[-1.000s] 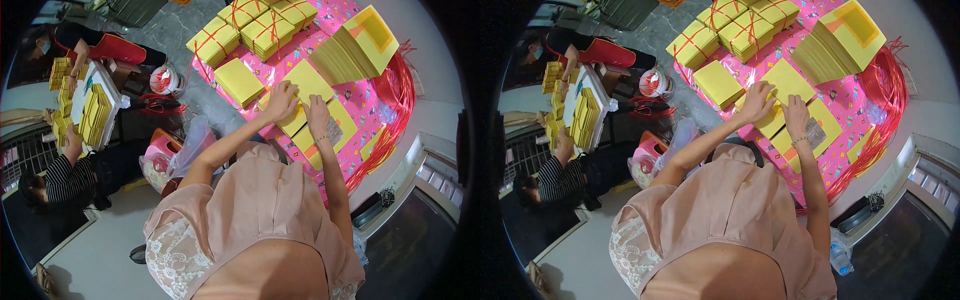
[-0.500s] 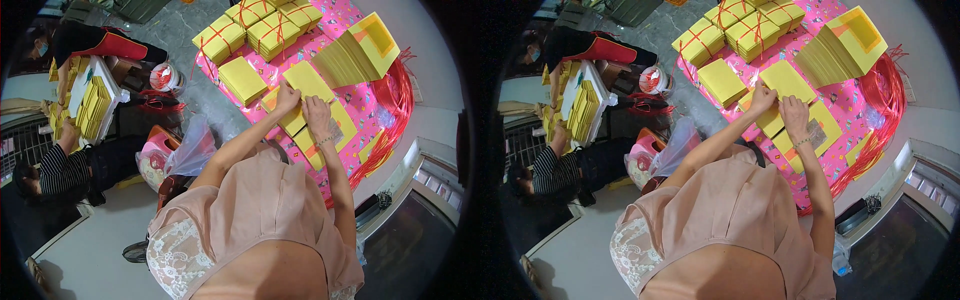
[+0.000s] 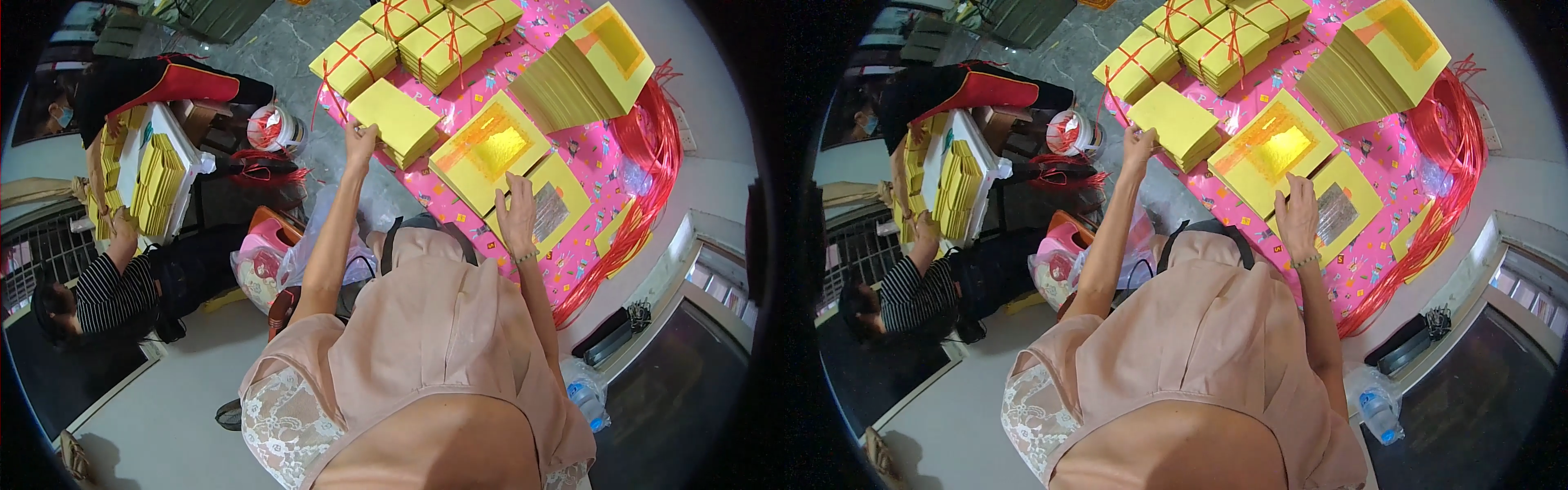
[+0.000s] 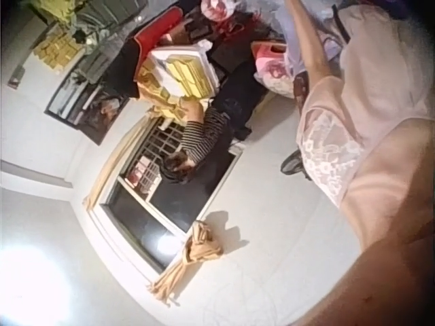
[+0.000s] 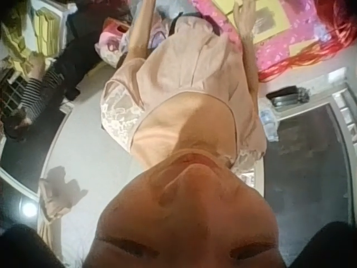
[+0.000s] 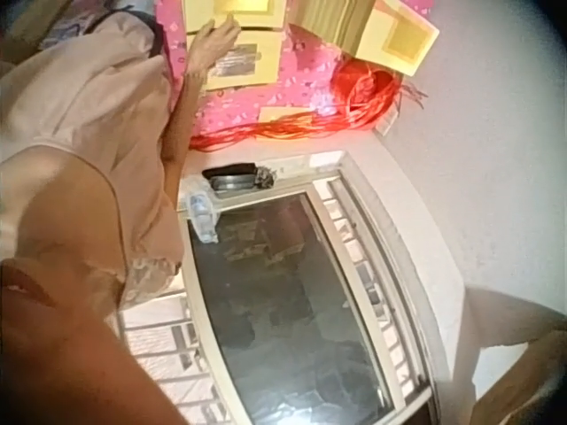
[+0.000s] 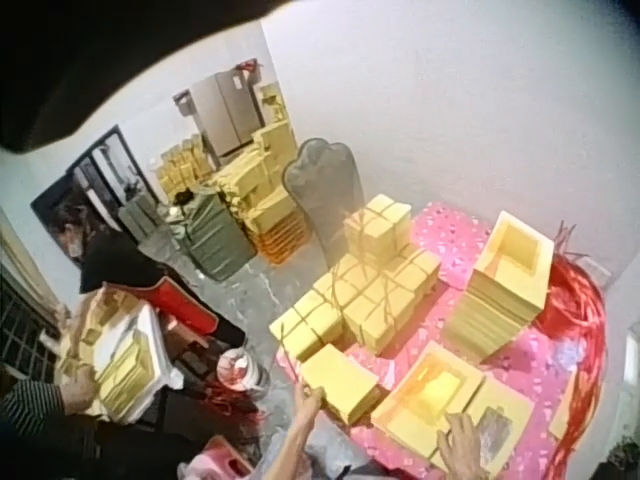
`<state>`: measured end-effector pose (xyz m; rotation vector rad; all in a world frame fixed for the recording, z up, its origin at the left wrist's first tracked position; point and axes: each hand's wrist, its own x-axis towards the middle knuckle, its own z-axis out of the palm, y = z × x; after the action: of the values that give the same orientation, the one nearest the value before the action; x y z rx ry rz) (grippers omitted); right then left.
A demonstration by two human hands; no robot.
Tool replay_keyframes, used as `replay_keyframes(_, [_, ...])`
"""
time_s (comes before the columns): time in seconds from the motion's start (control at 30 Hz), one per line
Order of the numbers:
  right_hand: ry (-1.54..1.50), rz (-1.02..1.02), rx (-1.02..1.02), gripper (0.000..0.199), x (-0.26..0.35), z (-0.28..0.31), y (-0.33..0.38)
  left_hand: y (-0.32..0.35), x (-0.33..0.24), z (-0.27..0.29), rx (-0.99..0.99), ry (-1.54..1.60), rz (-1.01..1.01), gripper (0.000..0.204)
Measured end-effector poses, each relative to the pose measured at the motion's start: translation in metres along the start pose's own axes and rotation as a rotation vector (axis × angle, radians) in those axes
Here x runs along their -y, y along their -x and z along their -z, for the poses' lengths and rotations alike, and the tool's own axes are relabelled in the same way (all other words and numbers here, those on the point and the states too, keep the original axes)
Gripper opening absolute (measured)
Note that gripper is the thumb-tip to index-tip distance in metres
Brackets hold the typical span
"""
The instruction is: Folding and stacking sheets of yellow joss paper.
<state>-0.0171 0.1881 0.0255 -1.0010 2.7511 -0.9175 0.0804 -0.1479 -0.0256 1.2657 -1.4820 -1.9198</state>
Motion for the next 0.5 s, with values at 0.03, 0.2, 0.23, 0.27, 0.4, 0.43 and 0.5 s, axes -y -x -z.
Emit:
replay_keyframes(0.03, [0.000,-0.004,0.000,0.039,-0.001,-0.001,0.003,-0.004,0.006,0.007,-0.003,-0.037,0.006,0.044])
replay_keyframes(0.2, [-0.044,-0.051,0.024,0.039,-0.001,0.000,0.007,-0.041,0.062,0.035,-0.025,-0.271,-0.093,0.043])
replay_keyframes(0.23, [-0.042,-0.056,0.024,0.039,0.000,0.000,0.007,-0.043,0.067,0.036,-0.021,-0.272,-0.090,0.043])
replay_keyframes(0.27, [-0.041,-0.049,0.021,0.038,0.000,0.000,0.007,-0.045,0.072,0.038,-0.014,-0.243,-0.106,0.043])
replay_keyframes(0.4, [-0.037,-0.016,0.027,0.037,0.004,-0.002,0.005,-0.045,0.078,0.045,-0.063,-0.306,-0.133,0.044])
replay_keyframes(0.43, [-0.033,-0.021,0.026,0.037,0.003,-0.003,0.006,-0.037,0.071,0.038,-0.057,-0.305,-0.130,0.044])
replay_keyframes(0.5, [-0.015,-0.051,0.009,0.037,-0.003,-0.003,0.011,-0.021,0.045,0.005,-0.065,-0.149,-0.044,0.044])
